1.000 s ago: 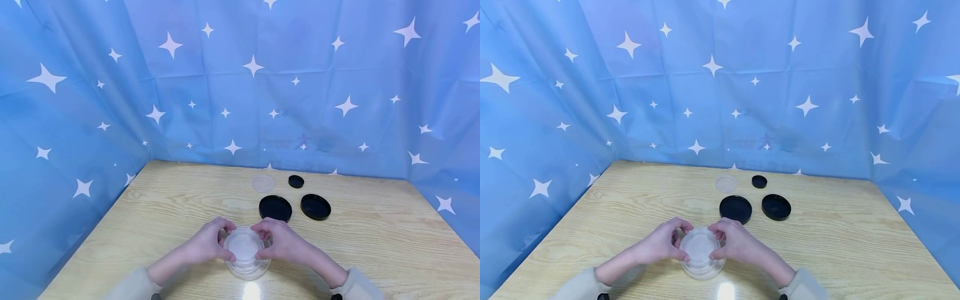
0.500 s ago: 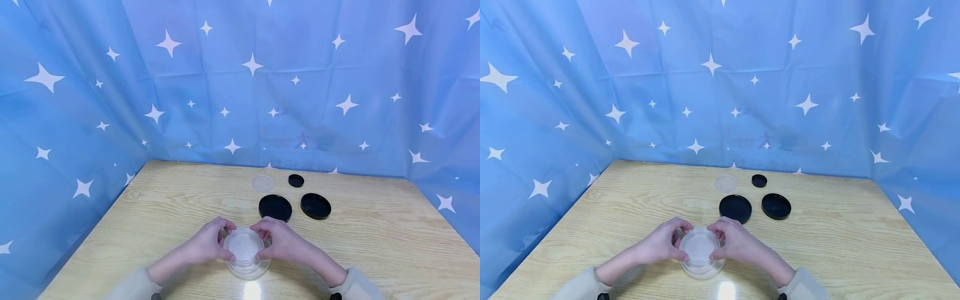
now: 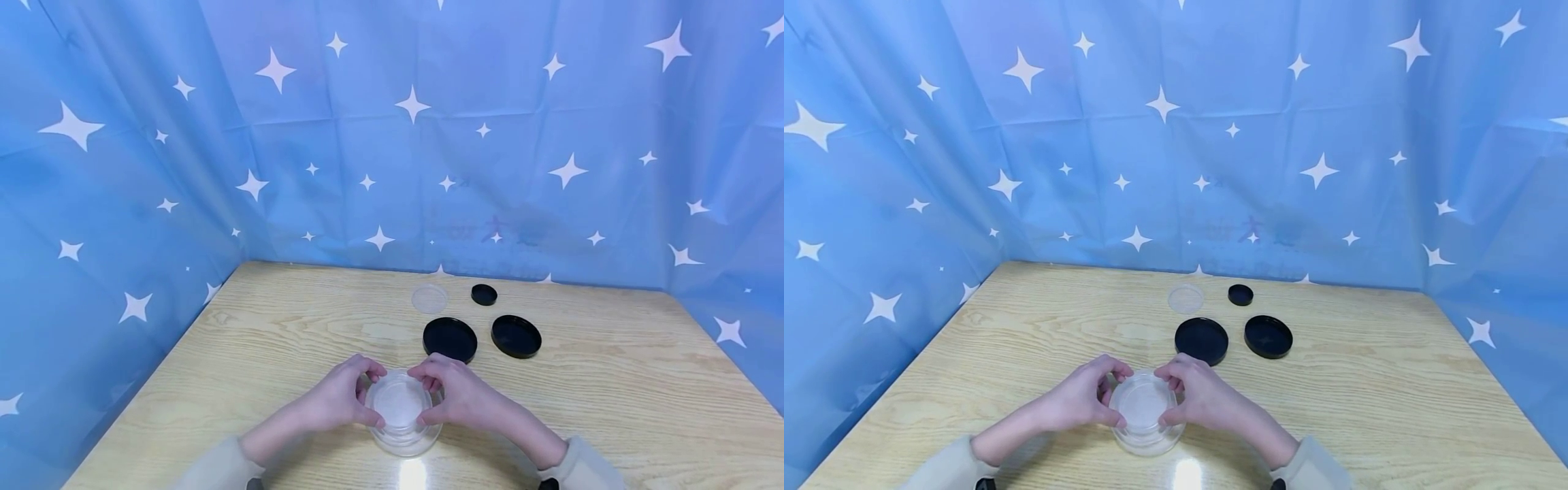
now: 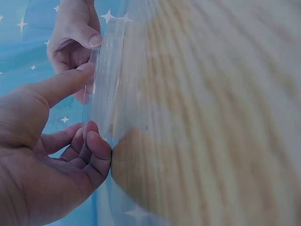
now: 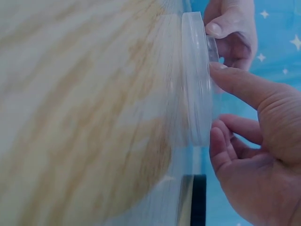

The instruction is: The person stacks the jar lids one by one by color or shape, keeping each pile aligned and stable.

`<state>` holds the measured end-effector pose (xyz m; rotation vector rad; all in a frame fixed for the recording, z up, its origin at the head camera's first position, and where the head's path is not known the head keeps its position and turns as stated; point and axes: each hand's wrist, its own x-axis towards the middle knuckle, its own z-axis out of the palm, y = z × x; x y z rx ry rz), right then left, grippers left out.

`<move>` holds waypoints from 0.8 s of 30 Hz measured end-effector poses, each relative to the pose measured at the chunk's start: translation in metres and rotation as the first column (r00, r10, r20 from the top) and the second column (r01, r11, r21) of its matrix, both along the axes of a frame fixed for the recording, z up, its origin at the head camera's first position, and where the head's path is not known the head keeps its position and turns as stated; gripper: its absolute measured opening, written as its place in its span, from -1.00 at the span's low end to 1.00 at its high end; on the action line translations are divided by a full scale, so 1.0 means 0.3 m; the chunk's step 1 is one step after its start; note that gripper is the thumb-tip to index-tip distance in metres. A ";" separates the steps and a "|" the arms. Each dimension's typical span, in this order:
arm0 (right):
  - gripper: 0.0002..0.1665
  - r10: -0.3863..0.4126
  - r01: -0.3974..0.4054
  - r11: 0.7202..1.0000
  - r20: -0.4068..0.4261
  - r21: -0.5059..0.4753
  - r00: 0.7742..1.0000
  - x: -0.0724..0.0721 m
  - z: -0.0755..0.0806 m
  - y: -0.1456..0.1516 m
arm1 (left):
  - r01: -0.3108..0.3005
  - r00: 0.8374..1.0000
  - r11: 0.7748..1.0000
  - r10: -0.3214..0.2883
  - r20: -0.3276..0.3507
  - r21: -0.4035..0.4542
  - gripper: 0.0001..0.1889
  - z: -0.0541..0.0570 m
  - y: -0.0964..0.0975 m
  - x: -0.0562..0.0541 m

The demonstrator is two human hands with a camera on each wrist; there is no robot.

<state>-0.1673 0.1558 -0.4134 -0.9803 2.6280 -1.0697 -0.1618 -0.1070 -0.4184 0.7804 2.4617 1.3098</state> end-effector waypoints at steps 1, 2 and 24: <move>-0.28 0.000 0.000 1.000 0.000 0.001 1.000 0.000 -0.001 0.000 | 0.001 1.000 1.000 -0.001 0.000 -0.002 -0.27 0.001 0.000 0.000; -0.28 0.001 -0.001 1.000 0.001 0.001 1.000 0.000 -0.001 0.000 | 0.001 1.000 1.000 -0.001 0.000 -0.003 -0.27 0.001 0.000 0.000; -0.28 0.011 -0.011 1.000 -0.010 0.009 1.000 -0.002 -0.005 0.003 | 0.000 1.000 0.999 0.001 0.014 -0.032 -0.26 0.005 0.001 -0.005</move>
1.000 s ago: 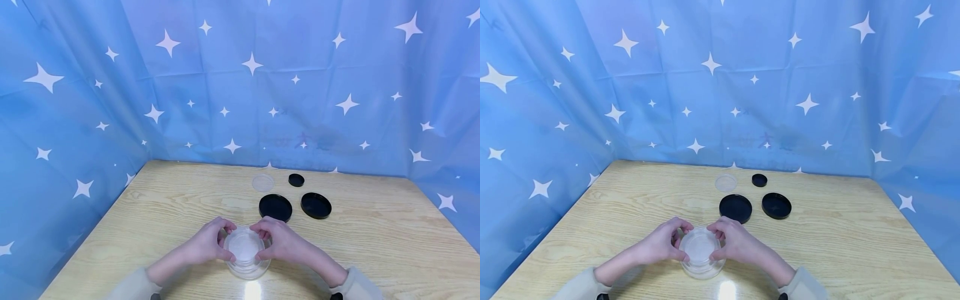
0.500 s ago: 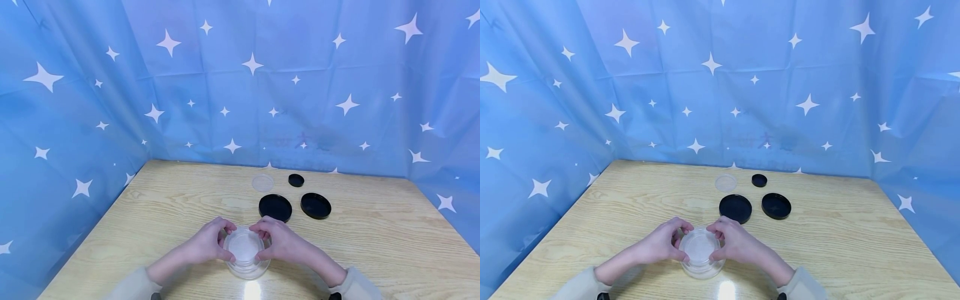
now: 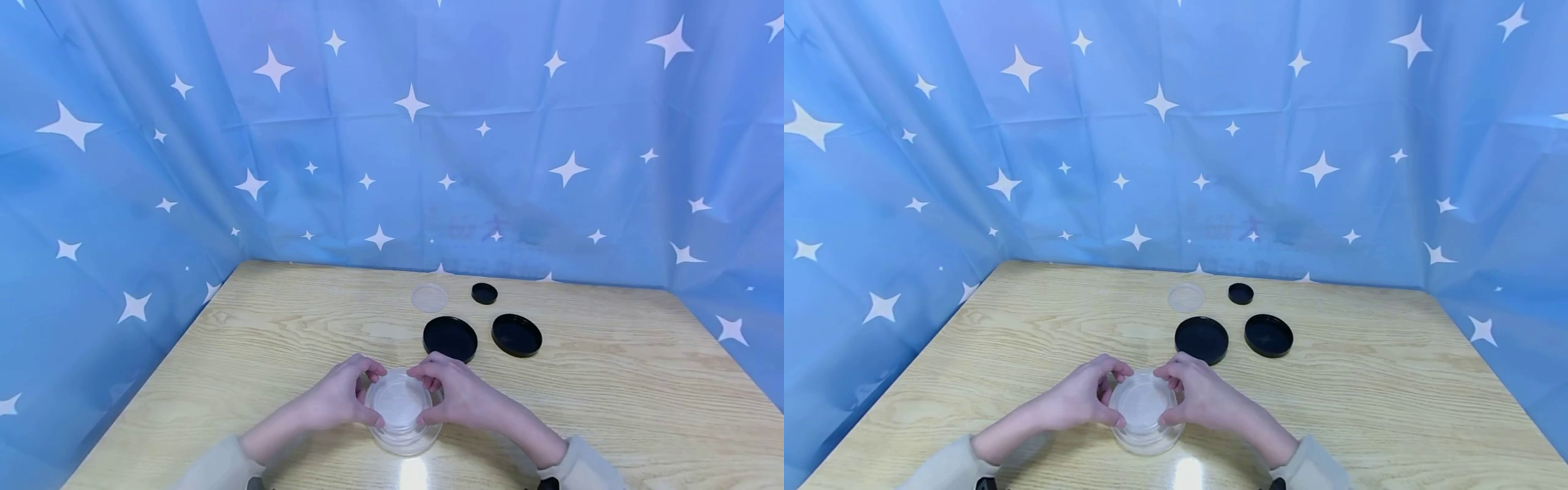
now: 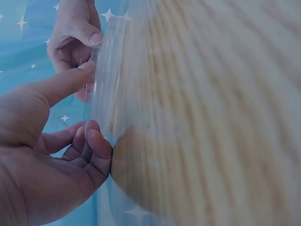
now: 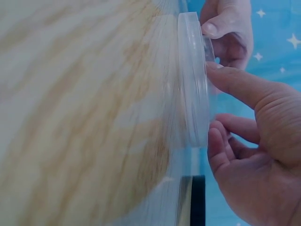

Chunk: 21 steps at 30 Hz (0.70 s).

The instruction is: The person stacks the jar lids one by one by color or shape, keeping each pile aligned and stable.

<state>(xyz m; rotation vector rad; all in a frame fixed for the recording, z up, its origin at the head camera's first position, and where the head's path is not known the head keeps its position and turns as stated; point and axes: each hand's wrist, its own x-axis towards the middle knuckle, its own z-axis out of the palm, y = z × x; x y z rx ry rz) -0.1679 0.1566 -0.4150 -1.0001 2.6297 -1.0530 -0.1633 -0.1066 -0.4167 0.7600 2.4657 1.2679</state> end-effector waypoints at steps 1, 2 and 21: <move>-0.28 0.000 0.000 1.000 0.001 0.000 1.000 0.000 0.001 0.000 | 0.000 1.000 1.000 0.000 -0.001 -0.002 -0.26 0.000 0.000 0.000; -0.28 0.001 -0.001 1.000 0.001 0.000 1.000 0.000 0.001 0.000 | 0.000 1.000 1.000 0.000 -0.001 0.000 -0.26 0.000 0.001 -0.001; -0.41 0.022 -0.019 0.995 0.032 -0.094 0.999 -0.008 0.026 0.029 | 0.001 1.000 1.000 -0.001 0.016 0.010 -0.21 0.028 -0.016 -0.022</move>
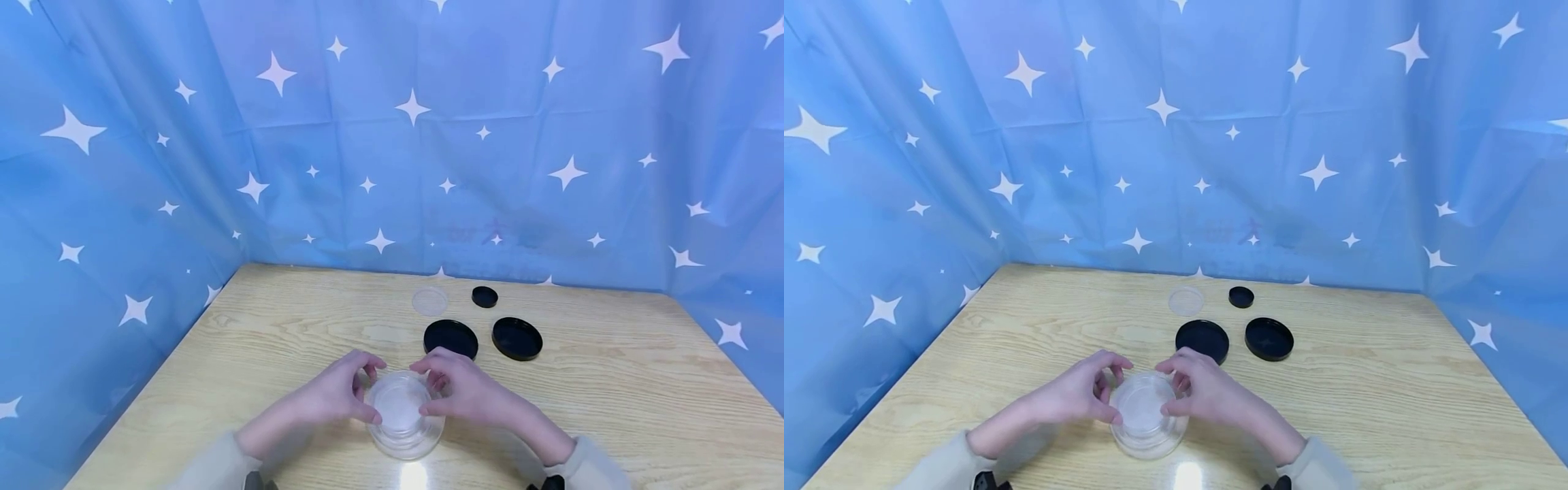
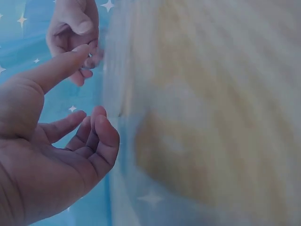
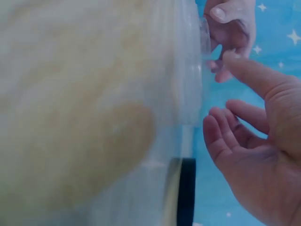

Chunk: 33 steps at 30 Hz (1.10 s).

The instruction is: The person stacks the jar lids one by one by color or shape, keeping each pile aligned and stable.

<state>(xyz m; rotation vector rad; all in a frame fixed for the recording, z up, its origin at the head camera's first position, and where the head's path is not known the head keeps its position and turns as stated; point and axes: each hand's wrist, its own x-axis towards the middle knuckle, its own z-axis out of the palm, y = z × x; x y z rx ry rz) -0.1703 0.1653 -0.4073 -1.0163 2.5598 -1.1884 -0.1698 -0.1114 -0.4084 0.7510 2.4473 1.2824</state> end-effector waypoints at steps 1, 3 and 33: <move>-0.43 -0.002 0.002 1.000 -0.011 -0.014 1.000 -0.004 0.007 0.006 | 0.001 1.000 1.000 -0.002 0.002 0.012 -0.21 0.007 -0.001 -0.006; -0.47 -0.012 0.011 0.999 -0.035 -0.039 0.999 -0.013 0.022 0.017 | 0.000 1.000 0.999 0.000 0.007 0.032 -0.22 0.021 -0.002 -0.020; -0.44 -0.329 0.326 0.938 -0.006 -0.116 0.944 -0.280 0.114 0.233 | 0.030 0.997 0.998 -0.025 -0.073 0.056 -0.30 0.106 0.190 -0.394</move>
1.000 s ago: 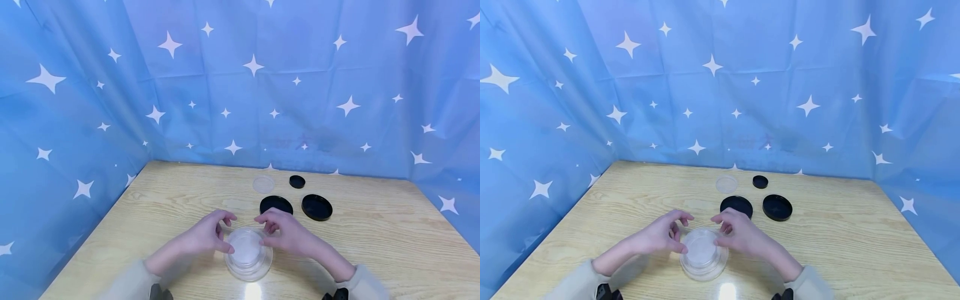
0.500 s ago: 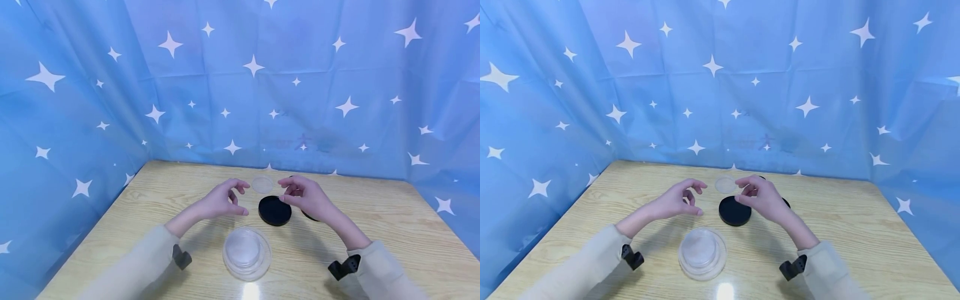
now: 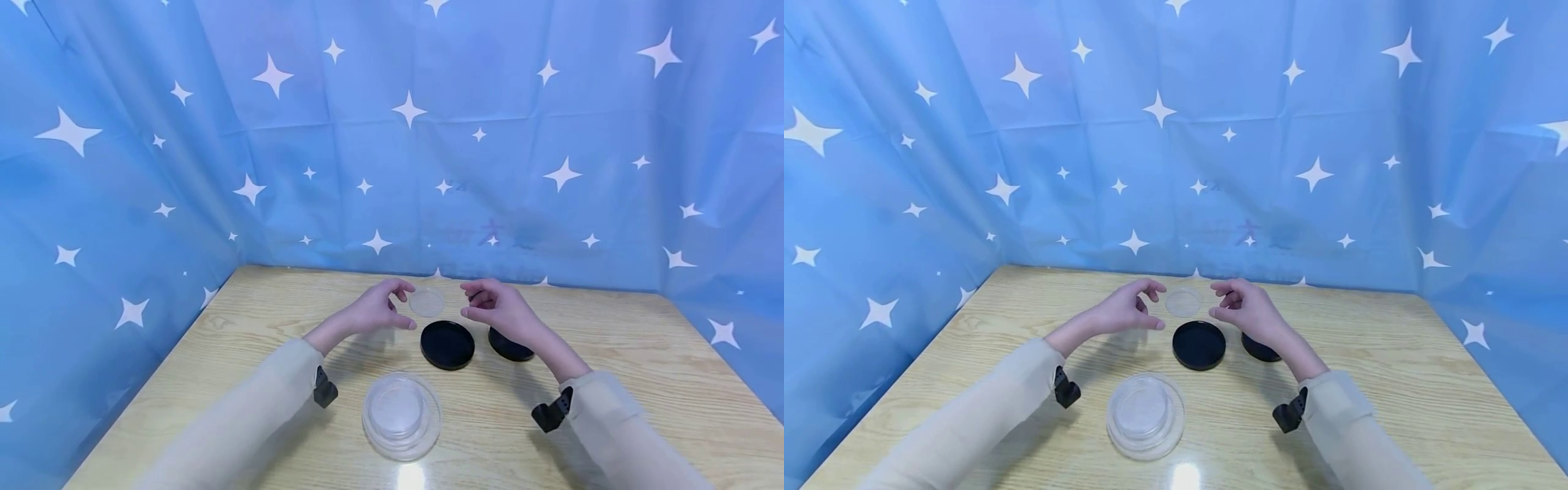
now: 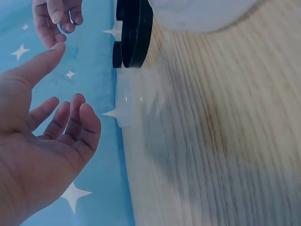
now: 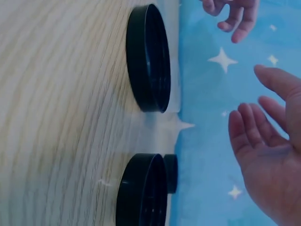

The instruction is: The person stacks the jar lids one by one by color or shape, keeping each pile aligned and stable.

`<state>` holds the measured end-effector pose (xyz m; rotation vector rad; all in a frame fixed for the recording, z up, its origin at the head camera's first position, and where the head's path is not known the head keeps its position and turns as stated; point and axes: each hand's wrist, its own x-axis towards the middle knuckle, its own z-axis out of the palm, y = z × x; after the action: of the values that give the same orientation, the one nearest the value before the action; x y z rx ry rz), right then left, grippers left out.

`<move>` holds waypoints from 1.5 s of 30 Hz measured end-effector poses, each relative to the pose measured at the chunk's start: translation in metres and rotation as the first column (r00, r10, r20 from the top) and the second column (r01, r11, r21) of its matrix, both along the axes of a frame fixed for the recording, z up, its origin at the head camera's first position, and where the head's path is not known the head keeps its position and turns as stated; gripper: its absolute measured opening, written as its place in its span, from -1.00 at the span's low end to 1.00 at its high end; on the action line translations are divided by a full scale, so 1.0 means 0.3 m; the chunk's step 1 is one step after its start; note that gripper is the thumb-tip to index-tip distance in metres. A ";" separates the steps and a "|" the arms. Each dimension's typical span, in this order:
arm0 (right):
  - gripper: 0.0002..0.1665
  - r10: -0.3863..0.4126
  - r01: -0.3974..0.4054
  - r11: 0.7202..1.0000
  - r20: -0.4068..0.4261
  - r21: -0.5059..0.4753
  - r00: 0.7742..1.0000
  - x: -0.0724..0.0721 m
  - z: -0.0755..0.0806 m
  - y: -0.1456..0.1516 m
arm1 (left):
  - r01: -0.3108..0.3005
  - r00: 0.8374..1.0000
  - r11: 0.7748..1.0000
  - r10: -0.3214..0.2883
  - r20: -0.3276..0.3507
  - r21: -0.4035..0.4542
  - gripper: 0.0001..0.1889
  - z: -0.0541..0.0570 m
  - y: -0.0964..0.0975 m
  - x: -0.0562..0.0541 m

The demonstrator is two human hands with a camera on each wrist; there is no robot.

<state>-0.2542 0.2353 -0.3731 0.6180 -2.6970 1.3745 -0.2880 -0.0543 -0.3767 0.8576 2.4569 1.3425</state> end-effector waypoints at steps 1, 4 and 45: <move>-0.43 -0.002 0.002 1.000 0.009 0.000 1.000 -0.008 -0.003 0.000 | -0.005 1.000 1.000 0.005 0.000 -0.002 -0.29 -0.006 0.003 -0.010; -0.38 -0.010 0.009 1.000 0.036 0.019 0.999 -0.039 -0.015 -0.005 | -0.032 0.999 0.999 0.032 0.030 -0.008 -0.25 -0.024 0.015 -0.043; -0.17 -0.041 -0.010 0.975 0.225 0.222 0.973 -0.284 -0.161 -0.104 | -0.180 0.965 0.981 0.191 0.182 -0.076 -0.28 -0.166 0.094 -0.222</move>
<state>-0.3395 0.2042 -0.4213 0.4762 -3.0611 1.2181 -0.3546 -0.0263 -0.4264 0.4721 2.4618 1.3348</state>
